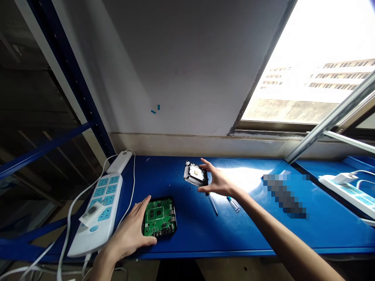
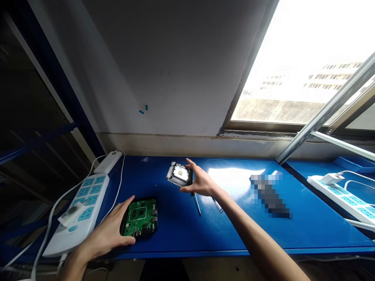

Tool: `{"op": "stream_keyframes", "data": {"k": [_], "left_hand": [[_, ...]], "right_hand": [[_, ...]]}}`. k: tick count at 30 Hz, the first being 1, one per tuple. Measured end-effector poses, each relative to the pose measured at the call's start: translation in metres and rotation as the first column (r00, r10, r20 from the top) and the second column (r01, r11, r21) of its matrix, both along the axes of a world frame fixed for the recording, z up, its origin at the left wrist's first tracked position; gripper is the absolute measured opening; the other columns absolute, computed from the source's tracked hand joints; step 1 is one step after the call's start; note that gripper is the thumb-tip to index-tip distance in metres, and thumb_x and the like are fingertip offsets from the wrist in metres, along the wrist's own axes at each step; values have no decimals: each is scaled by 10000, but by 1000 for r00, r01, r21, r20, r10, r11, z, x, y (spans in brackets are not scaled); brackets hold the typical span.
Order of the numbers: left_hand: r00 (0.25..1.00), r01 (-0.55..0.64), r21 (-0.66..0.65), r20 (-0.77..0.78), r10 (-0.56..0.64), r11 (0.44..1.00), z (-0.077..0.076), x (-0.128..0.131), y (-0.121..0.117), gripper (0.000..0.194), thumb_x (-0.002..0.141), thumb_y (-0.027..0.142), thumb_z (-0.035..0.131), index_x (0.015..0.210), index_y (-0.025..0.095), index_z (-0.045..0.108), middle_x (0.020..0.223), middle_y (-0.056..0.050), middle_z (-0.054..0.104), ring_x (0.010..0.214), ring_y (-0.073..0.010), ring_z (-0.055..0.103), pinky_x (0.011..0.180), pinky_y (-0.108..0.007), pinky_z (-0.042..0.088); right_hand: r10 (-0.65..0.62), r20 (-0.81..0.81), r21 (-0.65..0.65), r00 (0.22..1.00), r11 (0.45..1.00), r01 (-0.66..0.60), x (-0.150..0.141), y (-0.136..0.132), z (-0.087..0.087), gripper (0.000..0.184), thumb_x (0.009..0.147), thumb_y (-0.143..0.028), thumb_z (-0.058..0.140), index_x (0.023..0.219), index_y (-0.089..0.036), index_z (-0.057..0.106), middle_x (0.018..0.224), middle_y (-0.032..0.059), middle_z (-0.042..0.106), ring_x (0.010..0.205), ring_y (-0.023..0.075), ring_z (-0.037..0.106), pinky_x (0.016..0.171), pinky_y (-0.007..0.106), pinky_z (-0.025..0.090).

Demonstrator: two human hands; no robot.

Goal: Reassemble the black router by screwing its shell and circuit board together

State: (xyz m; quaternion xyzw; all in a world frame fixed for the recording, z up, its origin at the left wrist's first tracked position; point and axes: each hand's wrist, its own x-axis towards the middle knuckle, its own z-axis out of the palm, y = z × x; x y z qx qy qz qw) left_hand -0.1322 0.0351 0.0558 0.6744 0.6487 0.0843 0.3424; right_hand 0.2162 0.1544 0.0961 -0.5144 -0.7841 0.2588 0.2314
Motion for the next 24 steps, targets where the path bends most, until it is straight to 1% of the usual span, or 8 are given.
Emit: {"op": "stream_keyframes", "data": {"k": [9,13,16,18,20,21,23,24], "left_hand": [[992,-21,-30,-128,17,999,10,-5,6,1153,655,392,699,1594,219,52,1672,-113,60,1506,-366,-93,1211,-583,200],[984,-28,-20,-174,25,999,11,-14,5,1140,669,403,686,1594,214,45,1671,-116,69,1497,-378,-113,1205,-611,194],[985,-1,31,-172,6,1000,14,-16,1,1123,683,424,696,1595,218,74,1672,-86,67,1502,-385,-89,1218,-612,158],[988,-17,92,-154,31,996,14,-7,-4,1093,712,485,692,1594,225,101,1673,-65,64,1504,-397,-74,1212,-631,166],[988,-73,165,-121,94,984,13,13,-12,987,785,574,626,1588,256,148,1674,-43,96,1509,-400,-54,1194,-655,206],[992,-70,214,-89,91,974,11,26,-17,901,831,586,580,1580,278,186,1668,-36,150,1519,-387,3,1196,-641,224],[1000,21,303,6,-24,953,5,57,-26,691,909,521,515,1538,330,304,1635,-18,275,1507,-335,223,1190,-559,323],[990,108,346,51,-133,932,1,72,-30,627,924,470,517,1514,338,353,1613,-18,329,1482,-309,308,1180,-516,365]], "right_hand": [[232,174,-129,957,969,-211,-12,-71,-36,1310,526,-517,891,1596,-248,185,1515,162,457,1387,390,432,1110,535,397],[264,215,-165,940,959,-232,-13,-80,-40,1246,584,-530,859,1596,-236,195,1562,170,399,1425,386,390,1124,521,396],[269,221,-125,937,961,-247,-7,-76,-36,1147,662,-612,805,1586,-245,234,1584,151,375,1457,379,341,1148,526,370],[162,218,-35,962,987,-158,-5,-66,-33,931,803,-617,694,1566,-281,280,1549,126,430,1417,354,405,1120,519,401],[-58,234,79,971,996,41,-6,-51,-32,658,952,-523,534,1530,-275,343,1447,134,524,1325,328,502,1064,503,445],[-169,265,112,949,983,144,-7,-43,-34,599,969,-474,517,1508,-257,374,1374,144,569,1275,327,540,1034,487,464],[-253,285,116,924,966,229,-12,-25,-40,591,957,-390,542,1494,-198,387,1297,193,591,1238,369,559,993,506,472],[-273,293,104,916,962,254,-14,-17,-44,611,930,-370,584,1483,-185,401,1254,203,607,1189,382,591,949,501,494]]}}
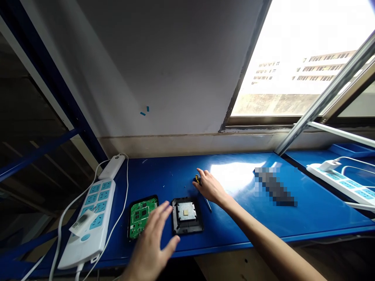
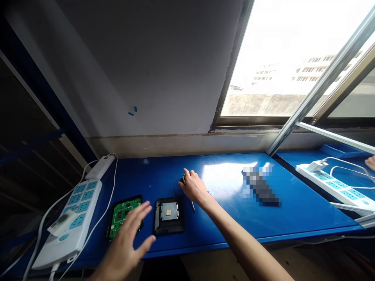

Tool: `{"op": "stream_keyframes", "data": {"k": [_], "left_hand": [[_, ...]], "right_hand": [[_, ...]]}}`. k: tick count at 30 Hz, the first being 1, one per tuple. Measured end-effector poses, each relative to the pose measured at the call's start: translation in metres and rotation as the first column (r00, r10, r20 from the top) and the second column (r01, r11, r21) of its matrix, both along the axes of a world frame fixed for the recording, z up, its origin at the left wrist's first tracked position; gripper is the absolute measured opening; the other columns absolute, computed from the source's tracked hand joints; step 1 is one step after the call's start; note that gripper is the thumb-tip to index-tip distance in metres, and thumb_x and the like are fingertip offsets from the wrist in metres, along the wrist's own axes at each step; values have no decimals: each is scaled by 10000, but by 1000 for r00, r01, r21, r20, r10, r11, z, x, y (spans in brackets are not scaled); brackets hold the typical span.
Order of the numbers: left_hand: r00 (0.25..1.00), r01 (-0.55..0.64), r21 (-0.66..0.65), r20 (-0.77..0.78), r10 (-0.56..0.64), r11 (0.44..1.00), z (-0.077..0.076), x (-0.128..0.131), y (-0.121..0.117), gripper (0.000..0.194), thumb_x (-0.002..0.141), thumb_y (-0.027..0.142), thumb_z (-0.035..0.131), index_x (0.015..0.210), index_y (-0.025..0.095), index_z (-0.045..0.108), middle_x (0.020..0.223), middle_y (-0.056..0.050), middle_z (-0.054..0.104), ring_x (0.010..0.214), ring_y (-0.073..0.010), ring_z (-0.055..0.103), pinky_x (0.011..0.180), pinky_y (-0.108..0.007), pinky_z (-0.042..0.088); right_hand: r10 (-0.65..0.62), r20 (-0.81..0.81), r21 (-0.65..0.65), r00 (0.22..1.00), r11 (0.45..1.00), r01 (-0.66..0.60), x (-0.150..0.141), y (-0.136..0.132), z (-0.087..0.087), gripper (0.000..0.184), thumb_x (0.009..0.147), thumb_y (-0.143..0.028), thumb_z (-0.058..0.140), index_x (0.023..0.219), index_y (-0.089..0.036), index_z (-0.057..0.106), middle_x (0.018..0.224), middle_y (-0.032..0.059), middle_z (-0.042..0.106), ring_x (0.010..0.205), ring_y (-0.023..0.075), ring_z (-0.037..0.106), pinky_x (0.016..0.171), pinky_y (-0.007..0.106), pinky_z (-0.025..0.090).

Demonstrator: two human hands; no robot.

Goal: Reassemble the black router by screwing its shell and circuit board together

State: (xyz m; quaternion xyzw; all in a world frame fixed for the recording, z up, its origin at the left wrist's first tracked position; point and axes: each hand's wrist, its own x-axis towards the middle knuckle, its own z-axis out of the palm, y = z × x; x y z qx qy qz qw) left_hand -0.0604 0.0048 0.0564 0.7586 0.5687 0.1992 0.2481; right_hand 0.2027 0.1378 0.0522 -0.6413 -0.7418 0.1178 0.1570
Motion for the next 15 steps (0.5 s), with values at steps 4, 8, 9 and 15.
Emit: {"op": "stream_keyframes", "data": {"k": [4,8,9,15], "left_hand": [[974,183,215,90,-206,959,-23,45,-6,532,937,279,510,1463,274,430,1499,-70,495,1391,-246,466,1129,-408,460],[995,50,321,63,-74,946,-46,62,1,532,953,286,505,1474,248,401,1504,-102,480,1416,-288,427,1133,-493,451],[998,11,334,54,-31,942,-51,64,3,526,957,291,501,1471,236,402,1506,-114,474,1423,-301,416,1133,-513,446],[992,-126,297,31,122,947,-61,70,5,537,968,386,500,1463,211,389,1553,-135,405,1453,-319,361,1113,-527,462]], "right_hand": [[-23,-35,-46,999,999,21,3,25,-7,514,830,-223,671,1329,-160,562,1044,168,680,949,343,697,843,455,532],[4,-165,34,986,999,2,15,32,5,443,883,-241,590,1321,-183,563,1023,119,679,877,267,703,823,409,556],[5,-212,78,977,997,12,17,30,7,481,933,-281,526,1405,-204,482,1071,107,664,846,232,700,799,389,569],[240,-628,600,740,755,265,4,-5,-18,512,991,-336,501,1475,-323,331,1090,65,603,937,208,687,759,393,629]]}}
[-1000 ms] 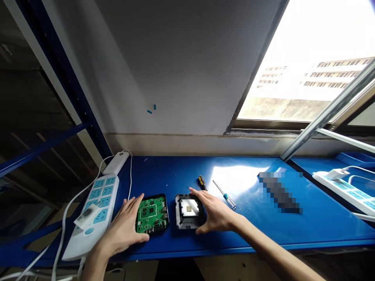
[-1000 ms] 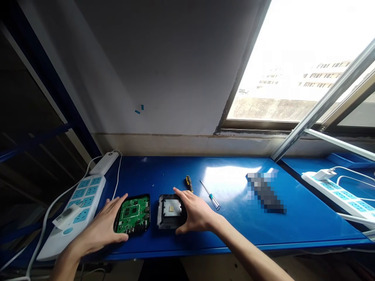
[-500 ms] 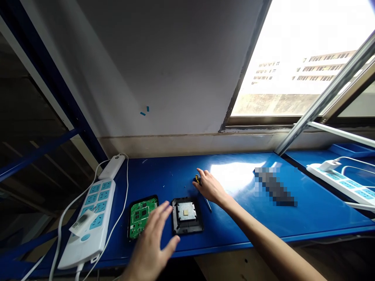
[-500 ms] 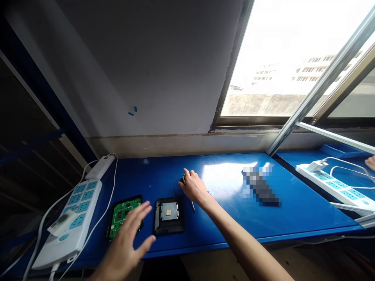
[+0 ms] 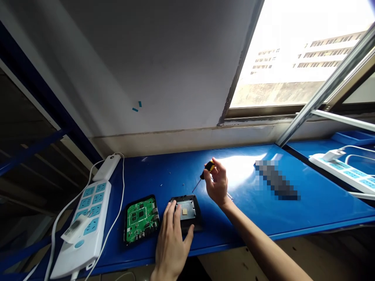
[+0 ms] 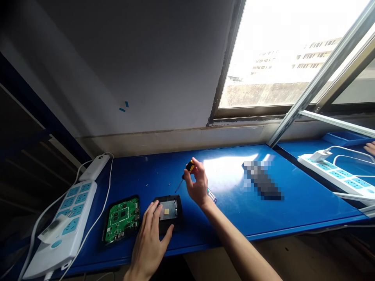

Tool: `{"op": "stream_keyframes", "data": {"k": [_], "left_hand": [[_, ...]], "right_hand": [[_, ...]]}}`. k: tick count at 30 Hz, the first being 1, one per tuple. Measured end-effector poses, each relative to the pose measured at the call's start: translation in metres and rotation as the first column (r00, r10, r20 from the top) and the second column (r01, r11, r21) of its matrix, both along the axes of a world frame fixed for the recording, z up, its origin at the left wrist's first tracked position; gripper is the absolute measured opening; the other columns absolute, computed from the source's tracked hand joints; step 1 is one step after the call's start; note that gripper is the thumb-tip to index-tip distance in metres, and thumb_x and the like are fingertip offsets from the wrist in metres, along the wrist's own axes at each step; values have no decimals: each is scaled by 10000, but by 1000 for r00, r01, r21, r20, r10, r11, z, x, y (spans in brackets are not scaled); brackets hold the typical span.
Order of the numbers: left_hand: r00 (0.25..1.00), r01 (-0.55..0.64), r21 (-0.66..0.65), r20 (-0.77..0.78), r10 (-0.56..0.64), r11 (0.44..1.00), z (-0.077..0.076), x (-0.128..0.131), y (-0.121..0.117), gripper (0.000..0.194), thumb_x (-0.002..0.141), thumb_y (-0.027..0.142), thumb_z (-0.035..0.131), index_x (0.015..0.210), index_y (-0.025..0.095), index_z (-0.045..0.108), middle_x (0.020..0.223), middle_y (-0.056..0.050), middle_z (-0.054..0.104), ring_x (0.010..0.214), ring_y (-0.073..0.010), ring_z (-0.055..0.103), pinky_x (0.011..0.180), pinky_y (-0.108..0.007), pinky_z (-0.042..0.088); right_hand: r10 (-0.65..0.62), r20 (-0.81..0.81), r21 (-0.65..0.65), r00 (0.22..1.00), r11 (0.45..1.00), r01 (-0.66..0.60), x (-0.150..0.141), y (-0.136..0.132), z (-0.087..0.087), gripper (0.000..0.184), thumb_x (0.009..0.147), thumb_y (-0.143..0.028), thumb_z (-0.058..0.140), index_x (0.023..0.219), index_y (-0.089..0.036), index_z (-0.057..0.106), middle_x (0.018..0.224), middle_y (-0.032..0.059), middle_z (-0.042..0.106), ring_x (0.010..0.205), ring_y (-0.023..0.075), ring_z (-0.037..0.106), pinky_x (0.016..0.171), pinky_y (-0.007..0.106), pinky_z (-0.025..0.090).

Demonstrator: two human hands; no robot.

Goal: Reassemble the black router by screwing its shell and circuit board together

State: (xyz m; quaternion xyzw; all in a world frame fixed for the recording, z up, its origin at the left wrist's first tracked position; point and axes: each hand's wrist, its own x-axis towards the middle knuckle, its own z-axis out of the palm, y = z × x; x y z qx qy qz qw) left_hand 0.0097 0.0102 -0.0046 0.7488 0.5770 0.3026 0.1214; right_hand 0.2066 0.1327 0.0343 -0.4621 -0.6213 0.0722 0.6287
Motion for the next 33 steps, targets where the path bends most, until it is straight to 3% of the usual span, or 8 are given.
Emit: {"op": "stream_keyframes", "data": {"k": [3,6,10,23,33], "left_hand": [[1000,-26,-37,-14,26,999,-1,0,0,521,974,398,483,1452,207,400,1550,-136,412,1457,-317,354,1118,-529,455],[999,-32,-69,-27,30,997,-2,0,1,537,971,427,483,1451,205,395,1553,-135,409,1456,-321,355,1113,-538,457],[999,-43,-68,-18,42,997,-2,0,2,531,960,437,503,1434,217,410,1546,-137,415,1446,-327,372,1107,-540,458],[997,-68,45,-32,70,997,-2,0,2,467,963,381,513,1395,224,431,1479,-139,491,1363,-309,486,1027,-518,526],[996,-69,57,-56,72,996,-5,-1,2,483,966,395,509,1402,209,416,1460,-140,512,1375,-297,474,1034,-505,522]], "right_hand": [[10,-34,34,999,999,-9,-7,-17,-16,499,1004,-294,483,1482,-323,342,1125,83,615,983,224,689,763,404,637],[31,-22,38,999,999,-31,-7,-23,-21,520,1008,-267,479,1502,-328,328,1129,93,619,980,232,686,736,401,639],[55,9,-6,998,998,-55,-7,-22,-22,528,1006,-231,480,1500,-345,334,1131,90,605,930,217,682,702,394,638],[107,74,83,992,990,-113,-9,-21,-17,556,970,-135,506,1472,-332,373,1075,76,560,878,186,624,673,359,620],[125,70,98,990,986,-132,-9,-22,-17,567,957,-105,517,1461,-332,393,1093,83,586,887,192,629,677,360,611]]}}
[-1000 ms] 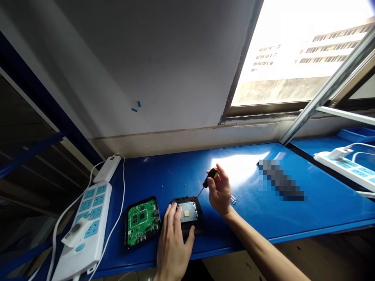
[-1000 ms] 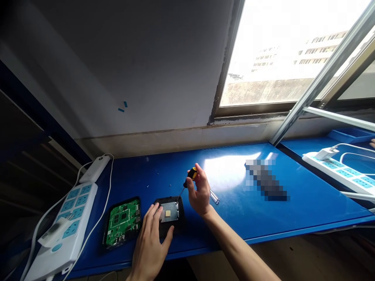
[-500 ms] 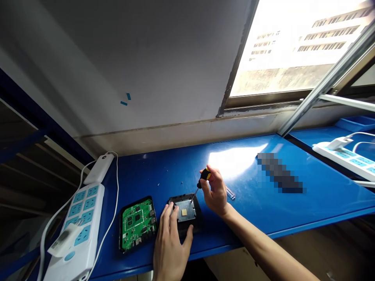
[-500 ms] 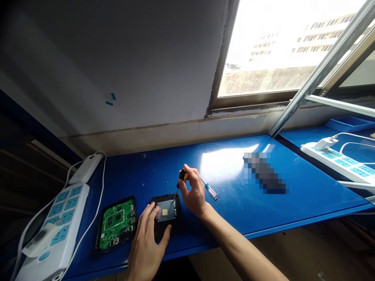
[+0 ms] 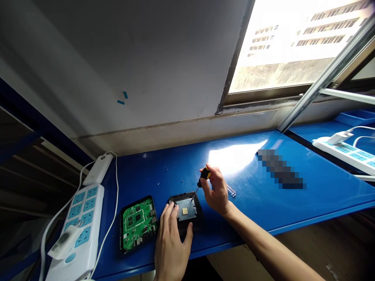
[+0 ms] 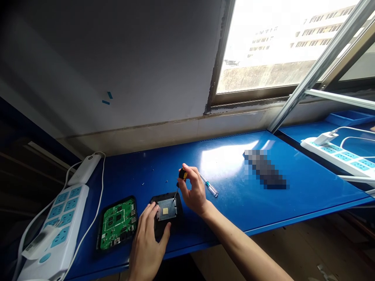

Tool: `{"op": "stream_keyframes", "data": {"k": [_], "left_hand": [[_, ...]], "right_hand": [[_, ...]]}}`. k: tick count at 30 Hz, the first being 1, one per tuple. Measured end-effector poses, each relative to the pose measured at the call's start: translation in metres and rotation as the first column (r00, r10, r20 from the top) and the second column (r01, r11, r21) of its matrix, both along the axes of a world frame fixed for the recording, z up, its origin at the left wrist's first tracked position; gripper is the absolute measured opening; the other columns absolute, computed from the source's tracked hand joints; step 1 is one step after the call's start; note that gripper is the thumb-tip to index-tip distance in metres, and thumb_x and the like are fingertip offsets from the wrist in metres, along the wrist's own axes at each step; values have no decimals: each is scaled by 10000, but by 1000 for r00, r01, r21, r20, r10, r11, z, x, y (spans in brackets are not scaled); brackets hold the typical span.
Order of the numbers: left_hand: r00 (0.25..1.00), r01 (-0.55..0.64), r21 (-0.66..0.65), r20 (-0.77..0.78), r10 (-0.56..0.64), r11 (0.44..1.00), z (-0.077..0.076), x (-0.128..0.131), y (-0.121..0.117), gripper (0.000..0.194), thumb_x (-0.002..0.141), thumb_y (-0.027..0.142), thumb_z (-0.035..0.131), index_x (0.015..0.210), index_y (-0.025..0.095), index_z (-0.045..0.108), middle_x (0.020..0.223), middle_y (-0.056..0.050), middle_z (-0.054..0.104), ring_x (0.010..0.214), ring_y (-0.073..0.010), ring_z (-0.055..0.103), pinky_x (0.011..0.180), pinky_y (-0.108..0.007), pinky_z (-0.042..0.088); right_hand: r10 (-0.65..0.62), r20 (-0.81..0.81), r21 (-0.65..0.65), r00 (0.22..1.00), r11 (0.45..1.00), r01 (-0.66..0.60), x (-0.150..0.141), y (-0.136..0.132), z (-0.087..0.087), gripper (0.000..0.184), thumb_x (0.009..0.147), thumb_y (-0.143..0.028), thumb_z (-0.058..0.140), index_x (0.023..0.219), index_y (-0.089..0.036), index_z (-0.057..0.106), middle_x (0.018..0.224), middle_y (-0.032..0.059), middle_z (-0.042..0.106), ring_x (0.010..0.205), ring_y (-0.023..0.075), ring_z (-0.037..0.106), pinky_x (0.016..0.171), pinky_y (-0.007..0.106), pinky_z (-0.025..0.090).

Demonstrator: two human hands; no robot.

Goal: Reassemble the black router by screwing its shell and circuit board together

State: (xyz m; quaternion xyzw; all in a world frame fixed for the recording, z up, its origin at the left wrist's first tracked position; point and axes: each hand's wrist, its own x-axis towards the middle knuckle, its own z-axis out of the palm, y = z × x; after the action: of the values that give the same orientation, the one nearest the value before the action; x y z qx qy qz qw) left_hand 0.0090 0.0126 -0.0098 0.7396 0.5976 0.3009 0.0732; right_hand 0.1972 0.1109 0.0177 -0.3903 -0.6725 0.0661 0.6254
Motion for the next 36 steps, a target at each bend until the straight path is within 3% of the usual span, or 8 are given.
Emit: {"op": "stream_keyframes", "data": {"k": [7,12,16,21,25,29,32,36], "left_hand": [[1000,7,36,-14,-7,999,0,0,1,452,973,375,506,1385,215,413,1434,-145,529,1347,-292,503,1014,-502,539],[1000,15,39,-1,-15,999,-5,-1,2,453,966,389,521,1377,229,418,1430,-142,526,1358,-301,488,1026,-522,525],[1000,14,-7,-3,-14,1000,-6,-2,1,489,959,424,525,1393,234,404,1469,-146,487,1381,-310,461,1048,-545,501],[1000,-15,-132,1,15,991,-1,0,-1,608,938,499,526,1445,214,349,1570,-162,360,1430,-329,394,1070,-556,480],[1000,-1,-154,-15,-1,988,0,0,-1,712,938,534,510,1504,180,261,1600,-182,307,1479,-337,303,1114,-574,430],[998,23,-113,-63,-31,993,-2,0,-1,867,889,597,564,1536,161,188,1616,-202,261,1501,-374,226,1134,-620,383],[994,38,-71,-95,-45,997,-3,1,-1,939,878,577,592,1563,175,91,1631,-205,214,1510,-382,179,1154,-652,329],[994,32,-73,-103,-40,997,-2,2,-1,964,888,543,595,1575,192,18,1640,-204,185,1509,-383,172,1154,-643,336]], "right_hand": [[151,4,-71,989,986,-150,-6,-4,13,458,985,-121,430,1409,-295,412,1176,97,648,828,157,665,689,341,610],[275,33,13,961,961,-275,-14,-3,30,318,1001,-197,460,1309,-269,482,1135,98,687,911,188,678,737,372,602],[188,34,95,982,977,-191,-17,1,40,276,943,-325,645,1196,-260,553,969,60,663,834,184,664,684,340,584],[144,56,111,988,983,-149,-25,-3,52,230,883,-200,723,1064,-252,593,848,7,636,656,124,626,559,249,544],[155,72,61,985,985,-159,-30,-9,57,211,893,-159,697,1061,-237,596,884,34,700,731,142,692,621,259,587],[224,79,-90,971,972,-217,-30,-14,57,216,947,-144,603,1137,-245,589,1022,61,757,919,162,737,774,290,618],[281,34,-195,959,943,-269,-29,-17,56,239,981,-150,535,1198,-248,562,1172,81,733,887,145,749,770,286,624],[209,4,-123,978,971,-207,-27,-17,57,160,994,-183,506,1129,-244,564,1121,81,710,854,154,727,747,325,615]]}}
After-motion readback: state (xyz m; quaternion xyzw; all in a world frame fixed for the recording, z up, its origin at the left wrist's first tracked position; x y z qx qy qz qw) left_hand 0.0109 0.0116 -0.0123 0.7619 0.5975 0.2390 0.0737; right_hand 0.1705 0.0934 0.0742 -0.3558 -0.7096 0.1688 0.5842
